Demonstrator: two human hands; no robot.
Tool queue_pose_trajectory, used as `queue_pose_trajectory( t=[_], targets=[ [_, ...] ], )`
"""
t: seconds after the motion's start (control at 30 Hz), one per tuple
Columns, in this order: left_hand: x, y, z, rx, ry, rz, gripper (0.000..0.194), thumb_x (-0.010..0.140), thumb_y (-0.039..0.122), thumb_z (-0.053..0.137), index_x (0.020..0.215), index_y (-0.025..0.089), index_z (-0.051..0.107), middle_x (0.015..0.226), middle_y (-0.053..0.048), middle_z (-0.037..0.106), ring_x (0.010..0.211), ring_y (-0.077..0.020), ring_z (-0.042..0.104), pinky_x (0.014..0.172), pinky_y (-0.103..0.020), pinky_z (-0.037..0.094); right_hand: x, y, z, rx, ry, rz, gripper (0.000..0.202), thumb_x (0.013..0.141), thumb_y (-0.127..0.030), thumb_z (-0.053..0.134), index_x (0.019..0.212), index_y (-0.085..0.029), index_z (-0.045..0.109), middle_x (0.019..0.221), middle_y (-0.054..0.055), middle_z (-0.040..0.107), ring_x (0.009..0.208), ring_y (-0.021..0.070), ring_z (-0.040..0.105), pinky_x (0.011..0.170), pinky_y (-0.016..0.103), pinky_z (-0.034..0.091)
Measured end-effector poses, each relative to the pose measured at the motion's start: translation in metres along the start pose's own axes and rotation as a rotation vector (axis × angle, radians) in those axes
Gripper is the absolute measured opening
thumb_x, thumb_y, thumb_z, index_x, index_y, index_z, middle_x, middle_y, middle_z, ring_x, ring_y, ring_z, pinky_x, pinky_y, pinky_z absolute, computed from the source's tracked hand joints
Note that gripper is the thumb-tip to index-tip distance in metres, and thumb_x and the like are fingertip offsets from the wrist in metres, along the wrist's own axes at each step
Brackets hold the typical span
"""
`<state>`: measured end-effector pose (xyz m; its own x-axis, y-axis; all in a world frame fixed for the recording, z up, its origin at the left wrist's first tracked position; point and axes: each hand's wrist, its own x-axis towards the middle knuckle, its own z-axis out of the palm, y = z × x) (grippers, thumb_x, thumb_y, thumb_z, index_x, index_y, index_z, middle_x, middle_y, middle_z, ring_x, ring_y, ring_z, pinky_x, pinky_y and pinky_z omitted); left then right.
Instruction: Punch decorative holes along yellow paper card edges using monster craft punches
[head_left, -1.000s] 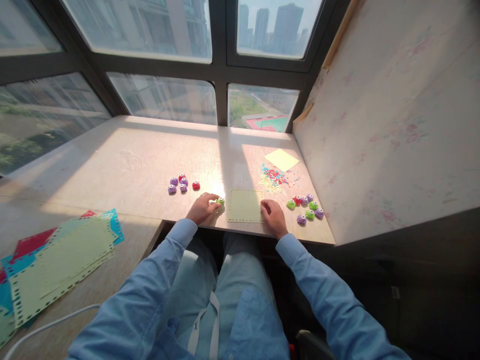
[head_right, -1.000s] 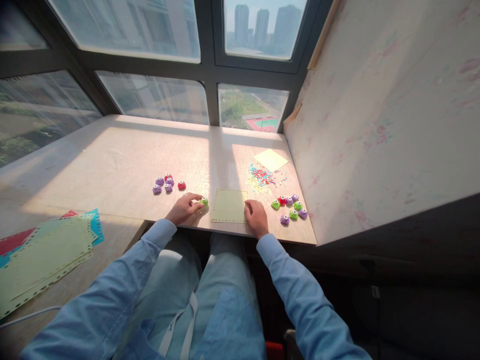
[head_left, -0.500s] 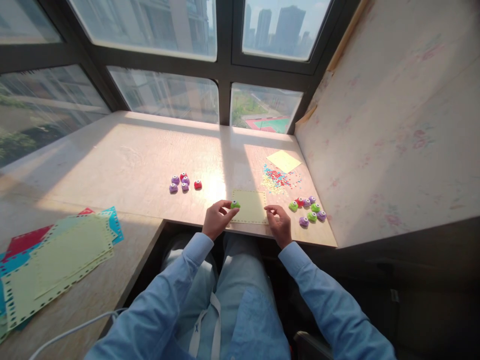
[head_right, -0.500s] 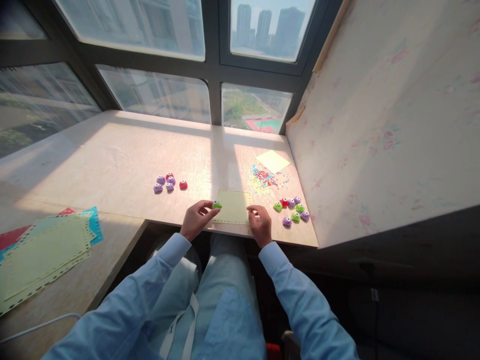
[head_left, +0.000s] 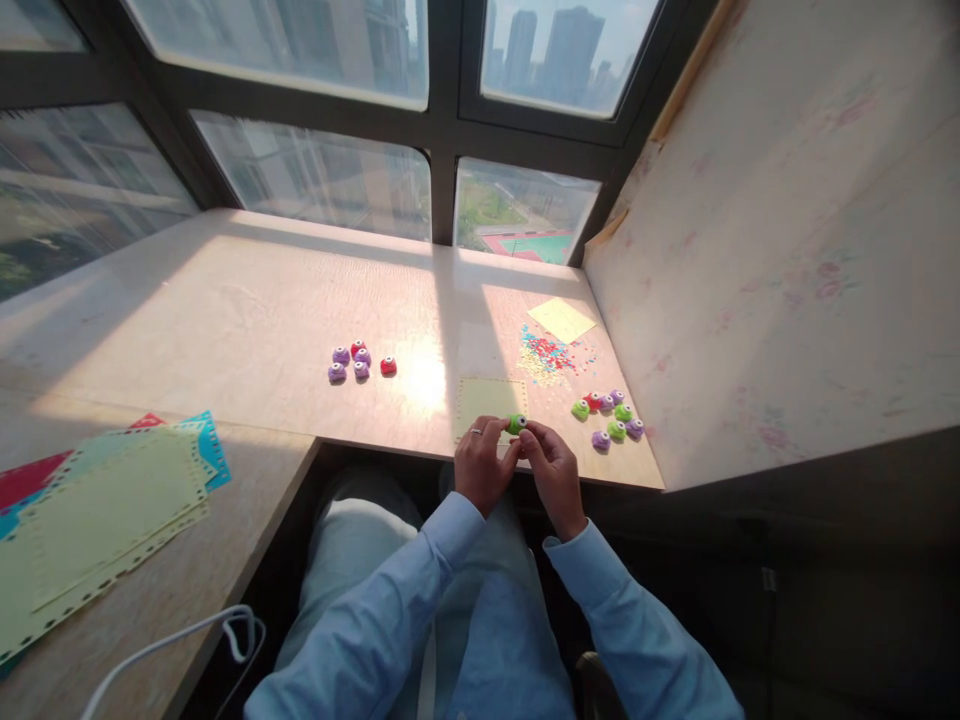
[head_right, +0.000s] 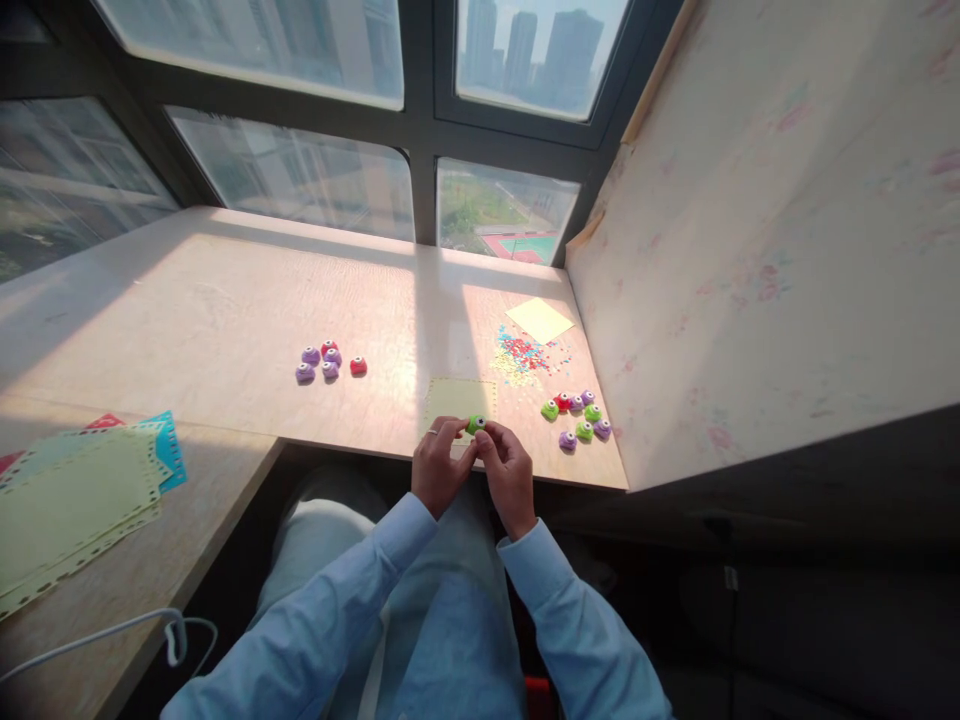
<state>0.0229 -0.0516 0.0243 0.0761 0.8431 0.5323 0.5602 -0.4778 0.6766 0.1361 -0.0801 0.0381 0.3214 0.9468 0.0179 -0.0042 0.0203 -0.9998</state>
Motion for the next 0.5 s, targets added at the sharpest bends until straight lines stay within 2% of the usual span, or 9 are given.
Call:
queue_pose_trajectory(
  t=[0.07,0.17,0.23,0.33,0.5],
  targets=[
    [-0.002,0.002,0.004,0.013,-0.026,0.095,0.018,0.088,0.020,0.064,0.106,0.019,0.061,0.100,-0.007,0.067,0.089,-0.0192,0.065,0.077,-0.032,0.052,0.004,0.001,-0.004,0.017,0.036,0.017,0.046,0.078,-0.051,0.072,0.107,-0.016,0.067,0.105,0.009,0.071,0.094,0.0199,0.068,0.083,0.034,0.057],
    [-0.002,0.002,0.006,0.004,-0.093,0.182,0.008,0.089,0.018,0.060,0.097,0.018,0.062,0.099,-0.007,0.068,0.091,-0.0202,0.065,0.079,-0.034,0.053,0.010,0.004,-0.012,0.019,0.055,0.045,0.046,0.074,-0.051,0.075,0.101,-0.015,0.067,0.100,0.009,0.071,0.091,0.0200,0.068,0.080,0.034,0.058],
    [-0.001,0.001,0.006,-0.022,-0.135,0.195,0.004,0.090,0.017,0.058,0.090,0.018,0.062,0.096,-0.007,0.067,0.090,-0.0199,0.065,0.079,-0.033,0.053,0.014,0.006,-0.017,0.012,0.027,0.063,0.047,0.072,-0.051,0.077,0.099,-0.014,0.067,0.098,0.009,0.072,0.089,0.0198,0.068,0.078,0.034,0.058],
    [0.002,-0.003,0.004,-0.081,-0.201,0.205,0.009,0.091,0.017,0.055,0.086,0.018,0.063,0.094,-0.007,0.067,0.089,-0.0183,0.065,0.079,-0.032,0.053,0.021,0.009,-0.025,-0.044,-0.032,0.069,0.047,0.071,-0.051,0.077,0.098,-0.014,0.068,0.097,0.009,0.072,0.088,0.0200,0.068,0.078,0.034,0.058],
    [0.011,-0.015,-0.001,-0.052,-0.314,0.205,0.009,0.091,0.017,0.056,0.091,0.019,0.065,0.098,-0.007,0.067,0.091,-0.0189,0.063,0.083,-0.033,0.052,0.039,0.021,-0.047,-0.254,-0.078,-0.032,0.045,0.078,-0.050,0.069,0.108,-0.016,0.067,0.105,0.009,0.071,0.095,0.0217,0.068,0.089,0.038,0.056]
  ],
)
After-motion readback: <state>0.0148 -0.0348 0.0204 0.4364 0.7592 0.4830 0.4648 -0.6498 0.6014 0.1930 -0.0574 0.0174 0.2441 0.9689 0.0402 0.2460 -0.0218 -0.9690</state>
